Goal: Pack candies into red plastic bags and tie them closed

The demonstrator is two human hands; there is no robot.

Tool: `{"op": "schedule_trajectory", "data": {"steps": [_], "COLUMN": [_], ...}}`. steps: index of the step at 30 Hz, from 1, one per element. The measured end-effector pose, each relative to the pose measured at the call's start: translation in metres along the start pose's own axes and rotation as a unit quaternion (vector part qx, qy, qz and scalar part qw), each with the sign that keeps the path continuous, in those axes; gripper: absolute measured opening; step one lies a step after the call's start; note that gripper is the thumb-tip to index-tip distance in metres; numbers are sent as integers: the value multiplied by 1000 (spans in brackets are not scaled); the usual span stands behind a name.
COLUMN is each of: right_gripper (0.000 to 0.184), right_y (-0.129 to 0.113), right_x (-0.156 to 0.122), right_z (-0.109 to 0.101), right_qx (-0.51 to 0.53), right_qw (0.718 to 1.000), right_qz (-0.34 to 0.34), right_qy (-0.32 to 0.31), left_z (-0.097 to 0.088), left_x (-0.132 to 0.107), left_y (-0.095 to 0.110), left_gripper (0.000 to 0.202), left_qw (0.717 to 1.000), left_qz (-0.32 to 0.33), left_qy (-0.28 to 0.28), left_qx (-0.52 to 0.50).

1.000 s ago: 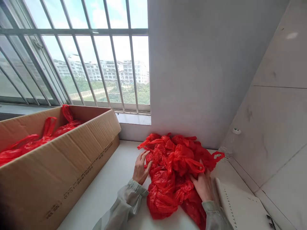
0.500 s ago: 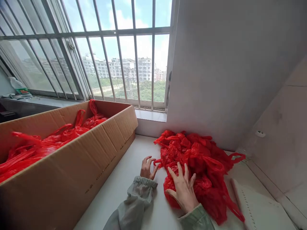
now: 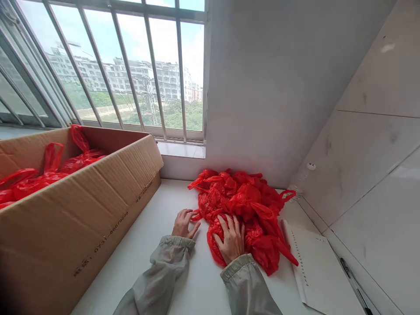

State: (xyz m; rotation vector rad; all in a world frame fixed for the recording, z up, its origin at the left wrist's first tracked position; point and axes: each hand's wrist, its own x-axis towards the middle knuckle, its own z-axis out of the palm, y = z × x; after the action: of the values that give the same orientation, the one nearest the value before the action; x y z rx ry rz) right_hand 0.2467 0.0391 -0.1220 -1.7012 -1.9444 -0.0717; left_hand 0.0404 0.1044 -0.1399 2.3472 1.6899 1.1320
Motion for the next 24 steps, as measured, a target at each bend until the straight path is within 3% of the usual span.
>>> {"op": "schedule_trajectory", "data": {"steps": [10,24], "right_gripper": [44,33], "right_y": [15,8], "right_x": [9,13], "right_z": [3,-4], "right_qx": [46,125], "right_qw": [998,988], "right_qz": [-24,-21], "right_qy": [43,87], "left_z": [2,-1], "left_x": [18,28], "left_y": [7,6], "left_gripper": [28,23], "left_qw": [995,995], "left_qz": [39,78], "left_qy": [-84,-62], "left_qx": [25,15]}}
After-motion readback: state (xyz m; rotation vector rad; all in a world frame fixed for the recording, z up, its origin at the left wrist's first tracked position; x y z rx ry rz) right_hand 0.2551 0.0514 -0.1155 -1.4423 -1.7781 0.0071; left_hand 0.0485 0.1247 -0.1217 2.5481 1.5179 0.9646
